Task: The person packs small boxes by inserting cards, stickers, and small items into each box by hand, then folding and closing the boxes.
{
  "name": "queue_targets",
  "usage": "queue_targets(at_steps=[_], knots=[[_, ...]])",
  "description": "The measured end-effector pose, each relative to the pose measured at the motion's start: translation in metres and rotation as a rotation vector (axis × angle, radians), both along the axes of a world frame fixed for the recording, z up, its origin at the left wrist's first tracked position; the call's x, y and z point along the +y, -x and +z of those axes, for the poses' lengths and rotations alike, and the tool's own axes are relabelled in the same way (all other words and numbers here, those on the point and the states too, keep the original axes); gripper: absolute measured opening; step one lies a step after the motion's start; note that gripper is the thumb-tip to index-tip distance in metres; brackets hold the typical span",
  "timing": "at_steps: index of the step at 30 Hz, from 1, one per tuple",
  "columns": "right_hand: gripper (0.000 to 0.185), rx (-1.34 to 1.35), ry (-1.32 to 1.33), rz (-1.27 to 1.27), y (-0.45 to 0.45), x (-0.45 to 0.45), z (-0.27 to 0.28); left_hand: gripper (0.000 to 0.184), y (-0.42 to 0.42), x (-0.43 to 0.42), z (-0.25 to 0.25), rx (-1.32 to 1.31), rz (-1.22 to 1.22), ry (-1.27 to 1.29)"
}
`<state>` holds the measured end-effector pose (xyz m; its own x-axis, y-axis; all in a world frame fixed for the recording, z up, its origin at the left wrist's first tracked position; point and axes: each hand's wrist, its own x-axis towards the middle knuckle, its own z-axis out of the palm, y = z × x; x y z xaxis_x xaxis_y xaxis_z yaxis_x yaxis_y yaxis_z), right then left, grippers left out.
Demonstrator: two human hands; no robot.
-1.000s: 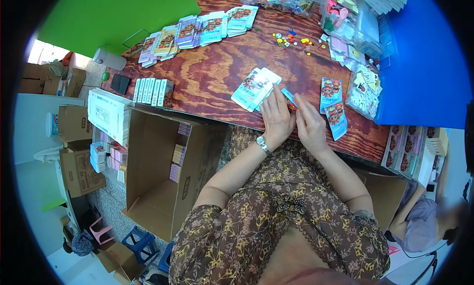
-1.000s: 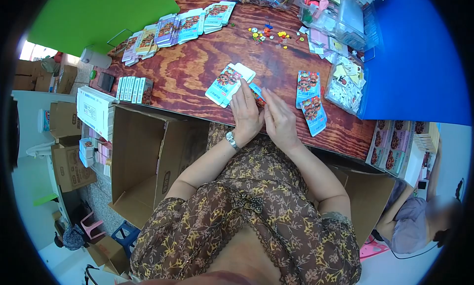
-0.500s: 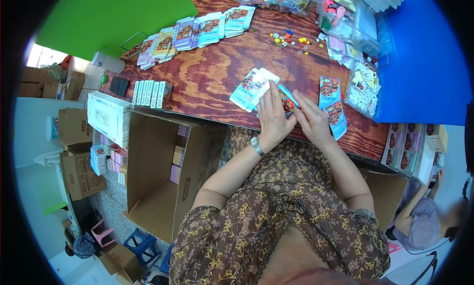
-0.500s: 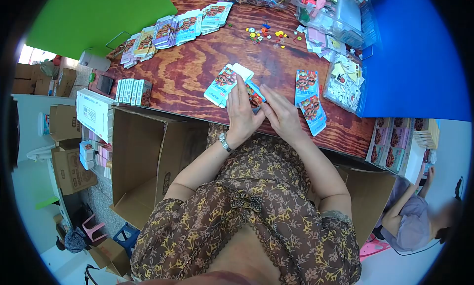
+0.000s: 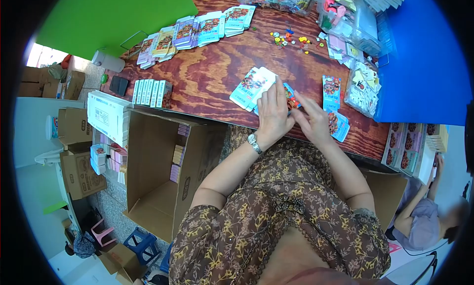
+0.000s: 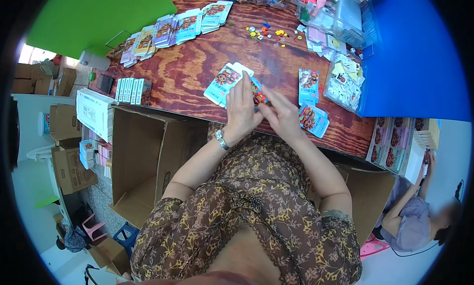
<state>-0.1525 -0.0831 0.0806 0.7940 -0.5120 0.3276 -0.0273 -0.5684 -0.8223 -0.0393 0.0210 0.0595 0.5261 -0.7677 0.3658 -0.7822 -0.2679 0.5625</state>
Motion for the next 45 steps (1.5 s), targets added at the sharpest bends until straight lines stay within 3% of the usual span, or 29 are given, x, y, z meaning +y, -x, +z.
queue_targets(at_steps=[4, 6, 8, 11, 14, 17, 23, 27, 33, 39, 42, 43, 45], knots=[[0.038, 0.003, -0.192, -0.116, -0.003, -0.048, -0.028, 0.103, -0.023, 0.002, 0.004, -0.078, -0.045, 0.024], [0.038, 0.030, -0.436, -0.215, 0.002, -0.082, -0.021, 0.106, -0.049, 0.009, -0.021, -0.161, 0.141, -0.106], [0.044, 0.048, -0.317, -0.239, 0.010, -0.116, -0.032, 0.110, -0.064, 0.017, -0.030, -0.241, 0.257, -0.317], [0.046, 0.390, 0.047, -0.418, 0.009, -0.129, -0.008, 0.112, -0.076, 0.016, -0.034, -0.160, 0.240, -0.462], [0.043, 0.183, 0.586, -0.437, 0.006, -0.134, -0.022, 0.110, -0.085, 0.010, -0.033, -0.027, 0.229, -0.467], [0.041, 0.132, 0.553, -0.350, 0.000, -0.116, -0.012, 0.100, -0.079, 0.008, -0.023, -0.040, 0.257, -0.391], [0.039, -0.011, 0.379, -0.072, -0.013, -0.047, 0.005, 0.083, -0.063, 0.001, -0.013, -0.069, 0.257, 0.113], [0.039, -0.123, 0.476, -0.069, -0.027, -0.016, 0.013, 0.072, -0.039, -0.002, 0.002, 0.099, 0.211, 0.204], [0.034, -0.131, 0.544, -0.070, -0.026, -0.013, 0.008, 0.072, -0.016, -0.002, 0.008, 0.103, 0.126, 0.351], [0.030, 0.002, 0.406, 0.094, -0.014, -0.018, 0.013, 0.071, -0.020, 0.001, 0.002, 0.022, -0.013, 0.324], [0.029, -0.209, -0.158, -0.075, -0.017, -0.006, 0.022, 0.071, -0.019, 0.004, 0.001, -0.021, -0.013, 0.305], [0.031, -0.145, -0.342, -0.142, -0.016, -0.007, 0.028, 0.071, -0.018, 0.004, 0.001, -0.039, -0.012, 0.292], [0.029, -0.101, -0.581, -0.032, -0.018, -0.016, 0.011, 0.072, -0.014, 0.004, -0.003, -0.028, -0.014, 0.285]])
